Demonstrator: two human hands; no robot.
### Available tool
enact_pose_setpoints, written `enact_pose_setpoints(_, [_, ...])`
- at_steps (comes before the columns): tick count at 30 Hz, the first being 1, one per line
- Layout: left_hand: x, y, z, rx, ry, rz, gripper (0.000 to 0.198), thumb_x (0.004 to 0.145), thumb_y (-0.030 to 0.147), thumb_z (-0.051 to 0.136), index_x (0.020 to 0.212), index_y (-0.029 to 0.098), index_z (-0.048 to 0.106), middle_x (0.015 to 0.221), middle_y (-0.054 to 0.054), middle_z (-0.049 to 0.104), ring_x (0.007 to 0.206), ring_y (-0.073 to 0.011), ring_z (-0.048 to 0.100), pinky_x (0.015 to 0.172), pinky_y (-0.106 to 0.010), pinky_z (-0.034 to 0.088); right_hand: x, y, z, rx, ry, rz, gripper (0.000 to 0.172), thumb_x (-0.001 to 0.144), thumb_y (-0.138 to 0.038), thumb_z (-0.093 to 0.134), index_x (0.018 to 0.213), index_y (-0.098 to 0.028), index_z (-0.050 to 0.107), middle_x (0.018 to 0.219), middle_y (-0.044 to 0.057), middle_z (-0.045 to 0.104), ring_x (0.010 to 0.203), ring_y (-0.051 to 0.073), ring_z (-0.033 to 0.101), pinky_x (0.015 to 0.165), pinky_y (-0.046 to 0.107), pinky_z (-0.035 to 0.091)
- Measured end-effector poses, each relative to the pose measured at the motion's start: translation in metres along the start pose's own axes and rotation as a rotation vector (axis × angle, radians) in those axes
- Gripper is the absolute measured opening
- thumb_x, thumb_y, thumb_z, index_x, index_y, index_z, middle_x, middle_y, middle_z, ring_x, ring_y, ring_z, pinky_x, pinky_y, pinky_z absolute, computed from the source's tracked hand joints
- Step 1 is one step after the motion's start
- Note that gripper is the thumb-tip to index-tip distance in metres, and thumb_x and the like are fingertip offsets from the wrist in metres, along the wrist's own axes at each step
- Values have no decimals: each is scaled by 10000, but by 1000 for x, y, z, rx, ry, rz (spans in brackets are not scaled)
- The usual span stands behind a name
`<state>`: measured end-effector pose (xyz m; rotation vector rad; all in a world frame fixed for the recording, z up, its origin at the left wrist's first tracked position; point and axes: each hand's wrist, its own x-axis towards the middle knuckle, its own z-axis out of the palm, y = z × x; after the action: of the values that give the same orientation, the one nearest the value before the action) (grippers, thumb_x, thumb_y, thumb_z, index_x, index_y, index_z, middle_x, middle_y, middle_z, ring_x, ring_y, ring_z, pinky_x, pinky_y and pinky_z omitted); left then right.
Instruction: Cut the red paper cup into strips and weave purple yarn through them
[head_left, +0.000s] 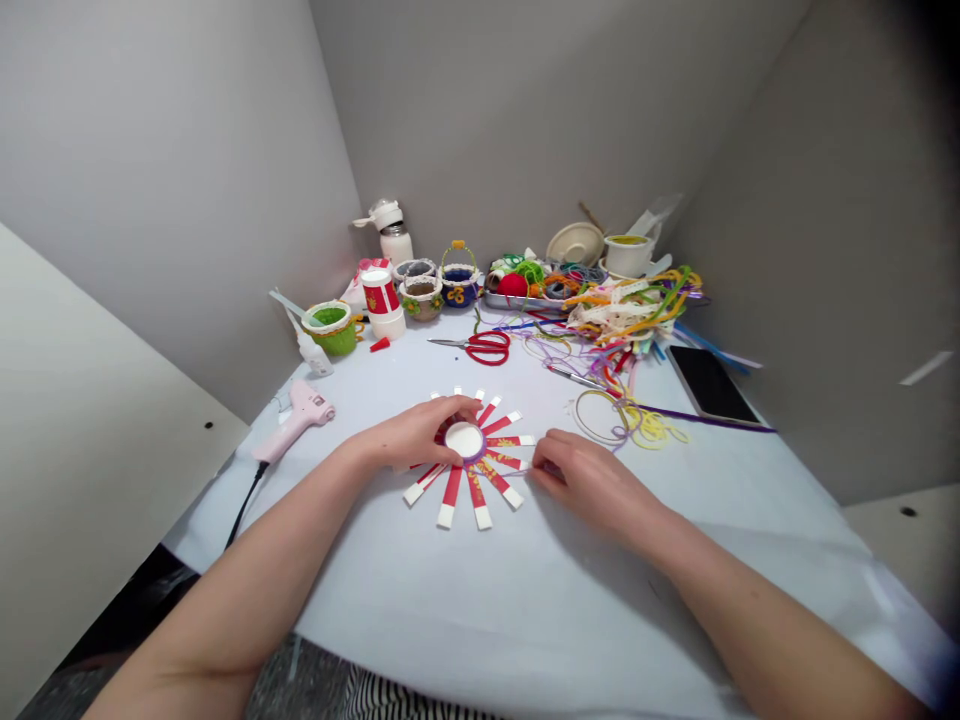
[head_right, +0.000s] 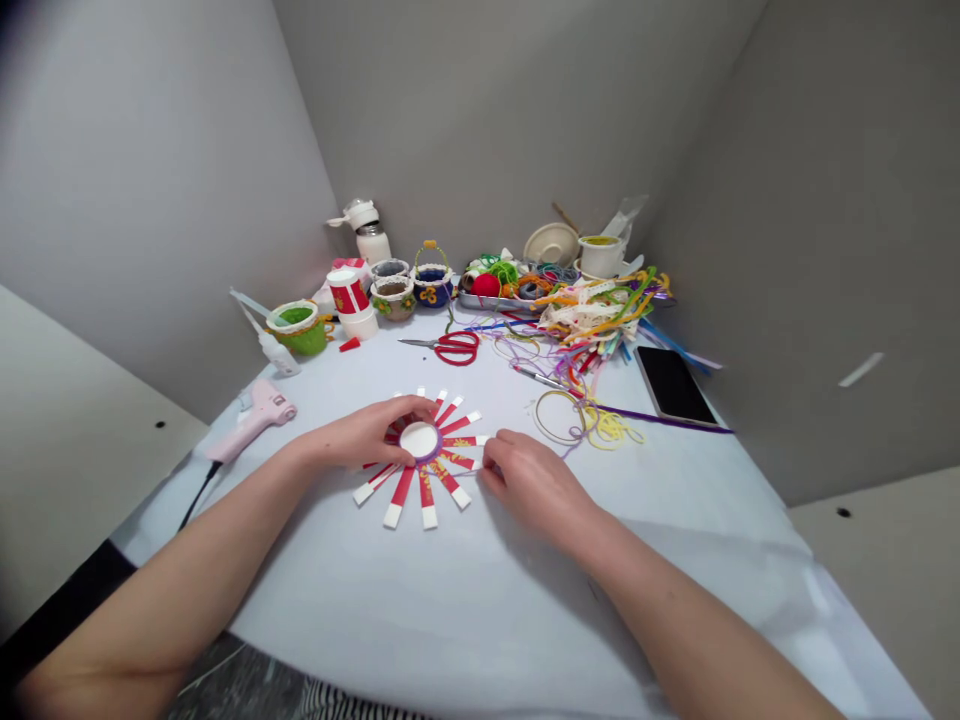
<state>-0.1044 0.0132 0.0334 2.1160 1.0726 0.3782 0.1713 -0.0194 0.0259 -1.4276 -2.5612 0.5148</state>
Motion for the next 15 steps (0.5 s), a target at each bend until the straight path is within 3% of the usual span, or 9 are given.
enact_pose_setpoints(3, [0, 3, 1, -7, -20, 13, 591, 755, 231, 729, 1317, 240, 542, 1322, -75, 607, 1193, -281, 578, 987, -397, 472, 10, 5, 5, 79, 35, 22, 147, 898, -217, 592, 752, -197, 599, 824, 31, 630, 749, 166, 581, 665, 269, 379])
enact_pose_setpoints(8, [1, 10, 3, 9, -62, 52, 496, 761, 206, 719, 1239, 222, 589, 1348, -77, 584, 1184, -283, 574, 982, -391, 475, 19, 13, 18, 59, 217, 98, 199, 908, -245, 566, 715, -198, 551, 792, 26, 630, 728, 167, 558, 673, 275, 364])
enact_pose_setpoints(15, [0, 9, 6, 37, 42, 133, 594, 782, 216, 699, 1342, 239, 502, 1360, -94, 537, 1238, -286, 535, 1053, -415, 449, 21, 11, 21, 82, 196, 125, 192, 900, -273, 568, 721, -204, 558, 790, 24, 643, 723, 170, 562, 658, 275, 356])
